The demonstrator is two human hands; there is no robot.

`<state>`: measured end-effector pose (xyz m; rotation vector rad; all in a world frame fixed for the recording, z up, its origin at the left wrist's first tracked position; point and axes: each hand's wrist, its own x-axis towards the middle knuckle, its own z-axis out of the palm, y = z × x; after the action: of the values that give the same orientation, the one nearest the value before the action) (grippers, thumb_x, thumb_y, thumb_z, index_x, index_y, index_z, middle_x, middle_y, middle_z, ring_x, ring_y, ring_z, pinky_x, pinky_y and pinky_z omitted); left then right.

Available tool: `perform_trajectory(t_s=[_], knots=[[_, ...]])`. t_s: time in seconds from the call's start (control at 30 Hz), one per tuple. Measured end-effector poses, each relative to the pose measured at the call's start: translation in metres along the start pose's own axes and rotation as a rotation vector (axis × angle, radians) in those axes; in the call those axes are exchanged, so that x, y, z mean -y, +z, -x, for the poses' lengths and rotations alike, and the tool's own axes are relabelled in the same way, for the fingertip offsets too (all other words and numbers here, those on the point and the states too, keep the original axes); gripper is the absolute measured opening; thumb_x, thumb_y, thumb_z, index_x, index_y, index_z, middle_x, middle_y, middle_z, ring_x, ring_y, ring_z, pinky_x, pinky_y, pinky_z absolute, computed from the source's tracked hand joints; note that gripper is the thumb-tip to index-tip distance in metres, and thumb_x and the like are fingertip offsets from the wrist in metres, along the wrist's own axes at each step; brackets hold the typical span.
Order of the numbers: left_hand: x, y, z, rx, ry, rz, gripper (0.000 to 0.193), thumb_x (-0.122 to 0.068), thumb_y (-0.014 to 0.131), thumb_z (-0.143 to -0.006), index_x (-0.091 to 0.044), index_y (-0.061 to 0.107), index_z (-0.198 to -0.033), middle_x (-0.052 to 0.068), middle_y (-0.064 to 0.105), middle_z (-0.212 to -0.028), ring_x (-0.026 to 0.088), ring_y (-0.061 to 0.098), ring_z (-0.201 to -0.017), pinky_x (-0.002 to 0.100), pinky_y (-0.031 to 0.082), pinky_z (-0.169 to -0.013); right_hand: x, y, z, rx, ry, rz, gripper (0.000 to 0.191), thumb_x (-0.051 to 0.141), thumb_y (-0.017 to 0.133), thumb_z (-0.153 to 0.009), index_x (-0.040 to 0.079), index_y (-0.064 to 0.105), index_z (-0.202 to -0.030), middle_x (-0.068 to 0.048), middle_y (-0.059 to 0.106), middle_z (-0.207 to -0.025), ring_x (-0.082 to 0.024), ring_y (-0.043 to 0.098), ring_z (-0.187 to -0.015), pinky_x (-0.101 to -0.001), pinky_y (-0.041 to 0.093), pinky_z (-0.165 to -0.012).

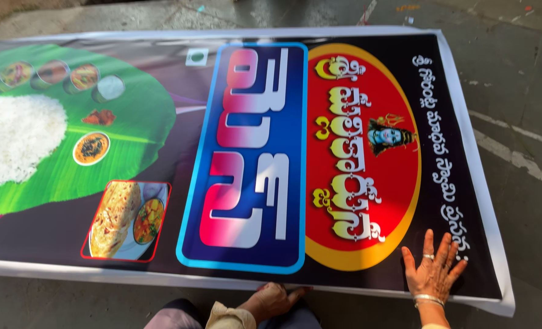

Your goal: The person applies glue from a small bottle along the white border of a large printed banner laid on the ground, then presses the border down with their hands. The person works along the edges of the banner, smoothing the glued sections.

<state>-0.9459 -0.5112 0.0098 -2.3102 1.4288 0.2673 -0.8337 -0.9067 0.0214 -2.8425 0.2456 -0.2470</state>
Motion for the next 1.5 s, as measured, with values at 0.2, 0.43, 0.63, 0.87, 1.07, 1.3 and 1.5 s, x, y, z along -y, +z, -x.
perform_trajectory(t_s=[0.2, 0.43, 0.63, 0.87, 1.07, 1.3, 1.5], knots=[[-0.008, 0.002, -0.005, -0.033, -0.003, -0.246, 0.071, 0.000, 0.039, -0.089, -0.005, 0.020, -0.158, 0.024, 0.047, -0.147, 0.014, 0.060, -0.036, 0.024, 0.045, -0.024, 0.001, 0.000, 0.008, 0.082, -0.025, 0.038, 0.085, 0.076, 0.023, -0.089, 0.033, 0.011, -0.162, -0.003, -0.009, -0.173, -0.022, -0.014, -0.159, -0.0603, -0.013, -0.124], [-0.011, 0.012, -0.006, 0.039, -0.004, -0.168, 0.076, 0.003, 0.036, -0.097, -0.005, 0.017, -0.170, 0.030, 0.048, -0.126, 0.017, 0.061, -0.042, 0.027, 0.045, -0.029, 0.037, 0.010, 0.016, 0.078, -0.186, 0.010, 0.088, 0.077, 0.021, -0.091, 0.027, 0.007, -0.162, -0.009, -0.009, -0.171, -0.026, -0.015, -0.157, -0.0606, -0.013, -0.121], [-0.004, 0.005, 0.000, -0.006, 0.040, -0.289, 0.063, 0.002, 0.037, -0.095, -0.005, 0.032, -0.158, 0.028, 0.017, -0.166, 0.013, 0.060, -0.040, 0.022, 0.043, -0.025, 0.098, 0.028, 0.036, 0.097, -0.285, 0.008, 0.089, 0.077, 0.024, -0.091, 0.028, 0.007, -0.163, -0.011, -0.003, -0.170, -0.034, -0.003, -0.158, -0.0649, -0.004, -0.122], [-0.007, 0.009, 0.000, -0.090, -0.010, -0.225, 0.062, -0.006, 0.037, -0.097, -0.007, 0.035, -0.158, 0.026, 0.022, -0.164, 0.016, 0.063, -0.041, 0.026, 0.045, -0.027, 0.197, 0.054, 0.074, 0.095, -0.293, -0.132, 0.085, 0.075, 0.028, -0.094, 0.030, 0.010, -0.164, -0.013, 0.004, -0.172, -0.040, 0.006, -0.158, -0.0655, 0.001, -0.123], [-0.016, 0.024, -0.007, -0.063, -0.047, 0.044, 0.069, -0.008, 0.042, -0.103, -0.001, 0.029, -0.171, 0.020, 0.076, -0.088, 0.026, 0.062, -0.045, 0.036, 0.046, -0.034, 0.243, 0.061, 0.092, 0.099, -0.347, -0.068, 0.085, 0.076, 0.026, -0.094, 0.031, 0.009, -0.164, -0.011, 0.003, -0.172, -0.038, 0.004, -0.158, -0.0669, -0.001, -0.123], [-0.009, 0.014, 0.001, -0.169, -0.083, -0.114, 0.065, -0.013, 0.040, -0.100, 0.000, 0.026, -0.162, 0.009, 0.063, -0.057, 0.019, 0.063, -0.039, 0.032, 0.042, -0.029, 0.247, 0.060, 0.091, 0.095, -0.522, -0.001, 0.084, 0.074, 0.027, -0.094, 0.031, 0.010, -0.163, -0.009, 0.003, -0.172, -0.036, 0.001, -0.157, -0.0671, 0.001, -0.122], [-0.002, 0.002, 0.008, -0.202, -0.123, -0.091, 0.064, -0.014, 0.040, -0.100, -0.001, 0.026, -0.162, 0.008, 0.062, -0.056, 0.019, 0.061, -0.039, 0.031, 0.043, -0.030, 0.246, 0.063, 0.096, 0.147, -0.499, -0.025, 0.080, 0.070, 0.027, -0.097, 0.030, 0.012, -0.164, -0.009, 0.005, -0.173, -0.033, 0.003, -0.159, -0.0668, 0.002, -0.125]])
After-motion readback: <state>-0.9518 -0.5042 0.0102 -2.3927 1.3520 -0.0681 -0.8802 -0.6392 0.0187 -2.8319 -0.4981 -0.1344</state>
